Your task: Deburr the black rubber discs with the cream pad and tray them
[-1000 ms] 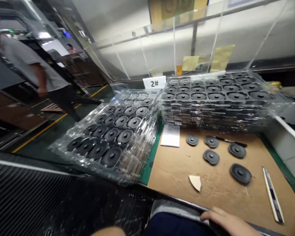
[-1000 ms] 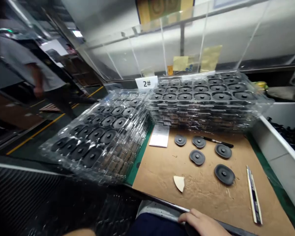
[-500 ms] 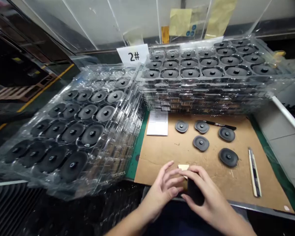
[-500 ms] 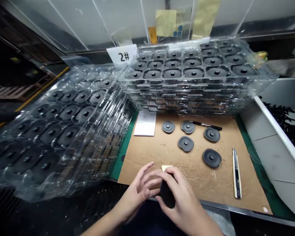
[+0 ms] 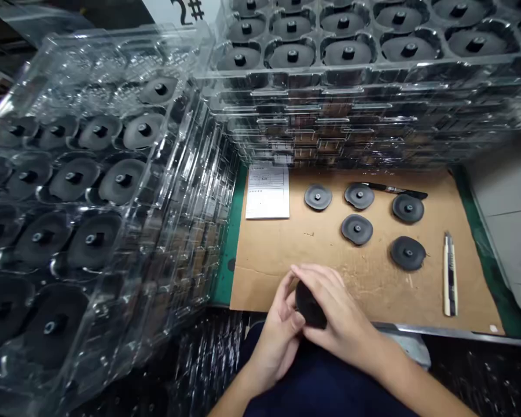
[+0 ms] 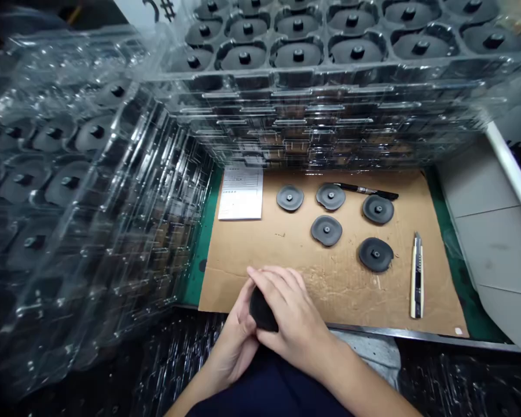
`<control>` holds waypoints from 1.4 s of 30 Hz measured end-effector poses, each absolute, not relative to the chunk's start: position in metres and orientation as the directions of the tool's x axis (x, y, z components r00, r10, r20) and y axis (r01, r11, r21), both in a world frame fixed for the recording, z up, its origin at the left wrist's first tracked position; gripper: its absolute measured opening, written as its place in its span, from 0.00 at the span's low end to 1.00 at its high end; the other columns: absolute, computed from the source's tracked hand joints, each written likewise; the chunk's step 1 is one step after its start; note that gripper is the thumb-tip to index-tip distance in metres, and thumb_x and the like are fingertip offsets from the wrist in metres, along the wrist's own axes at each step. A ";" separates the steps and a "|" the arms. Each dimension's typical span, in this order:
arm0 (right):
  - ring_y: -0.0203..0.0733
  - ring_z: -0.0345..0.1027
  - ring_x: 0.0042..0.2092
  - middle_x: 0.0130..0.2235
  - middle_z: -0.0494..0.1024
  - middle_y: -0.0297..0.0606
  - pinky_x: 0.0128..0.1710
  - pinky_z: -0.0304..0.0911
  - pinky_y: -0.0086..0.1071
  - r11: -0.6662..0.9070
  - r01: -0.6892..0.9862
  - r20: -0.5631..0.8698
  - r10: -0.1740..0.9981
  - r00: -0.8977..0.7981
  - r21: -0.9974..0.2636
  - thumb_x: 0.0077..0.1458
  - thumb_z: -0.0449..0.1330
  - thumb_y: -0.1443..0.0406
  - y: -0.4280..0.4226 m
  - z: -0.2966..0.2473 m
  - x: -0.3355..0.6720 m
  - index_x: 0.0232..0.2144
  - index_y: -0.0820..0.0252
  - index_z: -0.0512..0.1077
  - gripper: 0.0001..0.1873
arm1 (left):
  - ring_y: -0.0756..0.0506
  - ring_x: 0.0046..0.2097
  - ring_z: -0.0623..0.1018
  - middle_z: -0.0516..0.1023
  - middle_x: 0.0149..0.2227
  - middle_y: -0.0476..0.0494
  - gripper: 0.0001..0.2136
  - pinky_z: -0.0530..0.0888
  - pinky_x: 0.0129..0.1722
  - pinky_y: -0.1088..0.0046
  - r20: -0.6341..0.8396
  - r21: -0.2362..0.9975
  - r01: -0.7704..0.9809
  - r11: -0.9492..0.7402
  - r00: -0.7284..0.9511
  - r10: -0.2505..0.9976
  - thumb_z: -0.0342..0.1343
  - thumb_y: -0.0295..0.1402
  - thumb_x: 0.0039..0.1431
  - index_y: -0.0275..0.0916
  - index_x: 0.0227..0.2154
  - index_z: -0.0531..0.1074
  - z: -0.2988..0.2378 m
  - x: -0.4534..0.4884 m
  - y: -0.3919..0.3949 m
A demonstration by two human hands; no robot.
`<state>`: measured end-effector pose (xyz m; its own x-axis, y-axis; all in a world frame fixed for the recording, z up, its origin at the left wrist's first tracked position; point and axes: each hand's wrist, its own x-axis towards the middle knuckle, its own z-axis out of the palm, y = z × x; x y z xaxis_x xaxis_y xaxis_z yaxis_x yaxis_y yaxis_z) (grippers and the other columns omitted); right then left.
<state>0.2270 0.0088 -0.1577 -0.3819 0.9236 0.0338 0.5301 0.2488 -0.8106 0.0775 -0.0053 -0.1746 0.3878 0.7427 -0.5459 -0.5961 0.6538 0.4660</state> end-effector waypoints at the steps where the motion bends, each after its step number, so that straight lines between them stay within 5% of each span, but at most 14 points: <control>1: 0.51 0.49 0.61 0.59 0.59 0.45 0.59 0.51 0.49 0.237 0.553 0.012 0.925 -0.379 -0.799 0.51 0.59 0.63 0.008 -0.158 0.230 0.63 0.56 0.46 0.40 | 0.40 0.60 0.64 0.65 0.58 0.41 0.30 0.59 0.60 0.62 -0.550 0.451 -0.615 0.647 0.379 0.744 0.61 0.35 0.52 0.48 0.58 0.58 -0.175 0.076 -0.003; 4: 0.52 0.52 0.60 0.59 0.57 0.45 0.56 0.58 0.46 0.115 0.625 -0.073 0.961 -0.267 -0.772 0.52 0.59 0.56 0.002 -0.168 0.242 0.61 0.54 0.51 0.37 | 0.38 0.56 0.69 0.67 0.57 0.41 0.24 0.63 0.57 0.54 -0.560 0.408 -0.666 0.625 0.359 0.747 0.52 0.38 0.59 0.52 0.58 0.56 -0.176 0.071 0.005; 9: 0.43 0.69 0.40 0.47 0.65 0.45 0.38 0.70 0.38 -0.096 0.787 -0.173 0.985 -0.014 -0.609 0.58 0.53 0.58 -0.015 -0.200 0.248 0.50 0.54 0.67 0.18 | 0.36 0.57 0.69 0.67 0.57 0.40 0.21 0.62 0.58 0.54 -0.567 0.467 -0.696 0.546 0.237 0.788 0.53 0.40 0.59 0.50 0.55 0.59 -0.183 0.061 0.020; 15: 0.40 0.68 0.38 0.37 0.72 0.40 0.38 0.67 0.35 0.097 0.684 -0.084 0.970 -0.227 -0.723 0.62 0.48 0.68 -0.021 -0.207 0.234 0.47 0.55 0.68 0.14 | 0.38 0.57 0.68 0.68 0.56 0.40 0.24 0.59 0.60 0.55 -0.559 0.548 -0.680 0.487 0.136 0.818 0.60 0.40 0.53 0.50 0.53 0.61 -0.192 0.060 0.028; 22: 0.38 0.70 0.37 0.38 0.75 0.37 0.37 0.66 0.30 -0.120 0.499 -0.213 0.968 -0.133 -0.858 0.61 0.50 0.63 0.032 -0.184 0.232 0.43 0.58 0.67 0.10 | 0.39 0.57 0.68 0.69 0.55 0.43 0.24 0.59 0.59 0.55 -0.532 0.578 -0.655 0.487 0.150 0.833 0.63 0.37 0.49 0.50 0.49 0.63 -0.209 0.065 0.029; 27: 0.39 0.70 0.41 0.40 0.76 0.38 0.42 0.65 0.32 -0.036 0.523 -0.146 0.974 -0.171 -0.852 0.60 0.50 0.66 0.050 -0.176 0.211 0.42 0.59 0.70 0.11 | 0.42 0.59 0.65 0.69 0.55 0.43 0.21 0.61 0.59 0.61 -0.541 0.586 -0.651 0.482 0.128 0.831 0.61 0.33 0.52 0.50 0.49 0.63 -0.211 0.067 0.027; 30: 0.35 0.71 0.36 0.38 0.77 0.32 0.38 0.65 0.27 -0.031 0.499 -0.177 0.952 -0.249 -0.866 0.59 0.52 0.67 0.048 -0.177 0.205 0.40 0.56 0.71 0.10 | 0.40 0.58 0.67 0.68 0.55 0.42 0.22 0.62 0.58 0.58 -0.543 0.577 -0.658 0.484 0.134 0.829 0.61 0.34 0.52 0.50 0.49 0.63 -0.211 0.067 0.027; 42: 0.40 0.71 0.40 0.40 0.78 0.37 0.41 0.65 0.32 -0.052 0.564 -0.180 0.968 -0.174 -0.824 0.59 0.51 0.68 0.048 -0.182 0.209 0.41 0.58 0.71 0.11 | 0.42 0.58 0.67 0.69 0.55 0.39 0.21 0.65 0.56 0.67 -0.500 0.580 -0.697 0.422 0.105 0.860 0.59 0.30 0.54 0.45 0.51 0.63 -0.213 0.067 0.026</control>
